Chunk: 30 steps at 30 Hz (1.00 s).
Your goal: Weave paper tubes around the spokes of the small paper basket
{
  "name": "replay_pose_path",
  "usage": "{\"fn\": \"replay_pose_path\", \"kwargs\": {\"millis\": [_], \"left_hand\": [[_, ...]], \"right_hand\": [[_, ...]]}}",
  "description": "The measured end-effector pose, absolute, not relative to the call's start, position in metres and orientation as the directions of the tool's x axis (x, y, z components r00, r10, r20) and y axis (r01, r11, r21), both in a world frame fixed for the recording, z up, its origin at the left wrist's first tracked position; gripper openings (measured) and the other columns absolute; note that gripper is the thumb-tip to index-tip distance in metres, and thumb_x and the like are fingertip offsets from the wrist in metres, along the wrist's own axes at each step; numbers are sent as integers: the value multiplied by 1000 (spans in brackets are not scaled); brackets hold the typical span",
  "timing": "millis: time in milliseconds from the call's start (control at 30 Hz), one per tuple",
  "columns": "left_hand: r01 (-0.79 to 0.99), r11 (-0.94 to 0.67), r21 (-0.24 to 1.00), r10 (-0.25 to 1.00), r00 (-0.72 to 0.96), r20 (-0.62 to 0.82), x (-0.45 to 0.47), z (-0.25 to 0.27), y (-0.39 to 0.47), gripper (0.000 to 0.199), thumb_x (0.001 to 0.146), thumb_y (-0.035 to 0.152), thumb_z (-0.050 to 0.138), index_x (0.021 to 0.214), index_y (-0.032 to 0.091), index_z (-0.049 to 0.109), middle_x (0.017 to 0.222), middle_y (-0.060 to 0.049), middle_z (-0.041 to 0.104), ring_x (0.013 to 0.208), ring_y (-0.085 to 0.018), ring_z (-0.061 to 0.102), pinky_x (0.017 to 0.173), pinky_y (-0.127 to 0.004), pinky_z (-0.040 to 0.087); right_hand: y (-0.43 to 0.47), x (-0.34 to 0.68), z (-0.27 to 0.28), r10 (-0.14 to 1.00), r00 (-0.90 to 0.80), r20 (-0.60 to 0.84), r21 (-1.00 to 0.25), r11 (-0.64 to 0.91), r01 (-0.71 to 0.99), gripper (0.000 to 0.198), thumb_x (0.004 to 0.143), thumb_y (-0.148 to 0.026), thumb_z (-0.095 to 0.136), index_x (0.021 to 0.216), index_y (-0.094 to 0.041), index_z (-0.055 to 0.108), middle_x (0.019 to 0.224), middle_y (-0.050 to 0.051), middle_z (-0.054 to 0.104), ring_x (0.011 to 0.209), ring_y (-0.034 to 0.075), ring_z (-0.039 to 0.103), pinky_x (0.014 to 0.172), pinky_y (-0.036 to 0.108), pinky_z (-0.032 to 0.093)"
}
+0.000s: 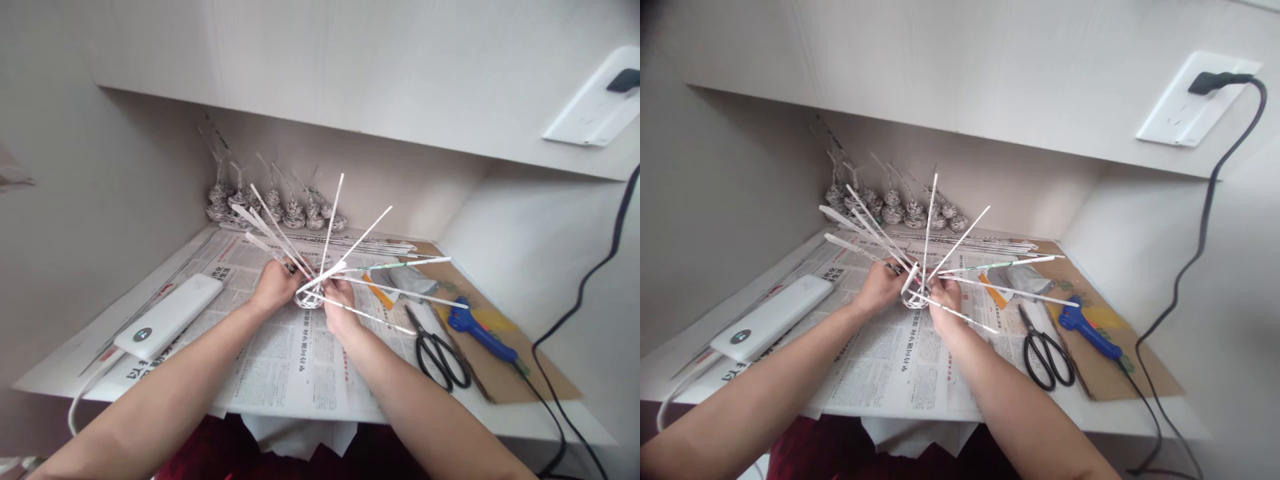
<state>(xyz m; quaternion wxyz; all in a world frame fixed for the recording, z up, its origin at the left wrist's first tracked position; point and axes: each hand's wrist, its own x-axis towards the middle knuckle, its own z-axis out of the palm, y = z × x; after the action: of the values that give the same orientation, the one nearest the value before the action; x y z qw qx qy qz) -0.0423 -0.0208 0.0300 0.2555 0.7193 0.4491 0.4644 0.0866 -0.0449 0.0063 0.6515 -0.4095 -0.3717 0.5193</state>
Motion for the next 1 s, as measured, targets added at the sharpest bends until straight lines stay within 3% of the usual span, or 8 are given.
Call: {"fn": "replay_pose_path", "kwargs": {"millis": [167, 300, 733, 833, 1000], "left_hand": [[293, -438, 850, 899, 173, 404, -39, 28, -19, 23, 77, 27, 57, 90, 15, 72, 87, -5, 73, 80, -20, 67, 73, -27, 52], [239, -388, 890, 914, 224, 338, -38, 25, -15, 27, 68, 29, 68, 89, 13, 72, 87, -8, 74, 82, -22, 67, 74, -29, 53], [133, -250, 959, 942, 262, 209, -40, 29, -13, 23, 62, 28, 70, 78, 11, 74, 78, -8, 74, 72, -23, 68, 65, -29, 53], [75, -225, 971, 948, 246, 201, -40, 28, -13, 23, 63, 28, 69, 79, 11, 74, 77, -8, 74, 70, -23, 68, 63, -29, 54], [68, -232, 970, 959, 183, 217, -40, 24, -12, 24, 67, 28, 65, 83, 12, 74, 81, -8, 74, 75, -23, 69, 65, -28, 54]], "right_hand": [[-44, 89, 7, 980, 199, 3, -929, 76, -361, 11, 70, -30, 60, 74, -20, 60, 57, -2, 62, 57, 16, 59, 54, 26, 44], [-43, 89, 4, 979, 196, 60, -938, 122, -324, 13, 69, -32, 61, 70, -20, 57, 59, -2, 62, 54, 15, 57, 52, 25, 43], [-36, 95, -11, 964, 134, 230, -972, 234, -21, 26, 85, -42, 49, 104, -26, 56, 86, -2, 68, 74, 15, 63, 68, 25, 49], [-38, 94, -9, 964, 141, 224, -971, 233, -54, 28, 85, -44, 50, 106, -26, 56, 88, -2, 68, 77, 15, 64, 71, 26, 50], [-42, 91, -1, 989, 129, 73, -962, 104, -253, 27, 82, -47, 54, 89, -21, 58, 82, 1, 69, 73, 17, 64, 67, 29, 53]]}}
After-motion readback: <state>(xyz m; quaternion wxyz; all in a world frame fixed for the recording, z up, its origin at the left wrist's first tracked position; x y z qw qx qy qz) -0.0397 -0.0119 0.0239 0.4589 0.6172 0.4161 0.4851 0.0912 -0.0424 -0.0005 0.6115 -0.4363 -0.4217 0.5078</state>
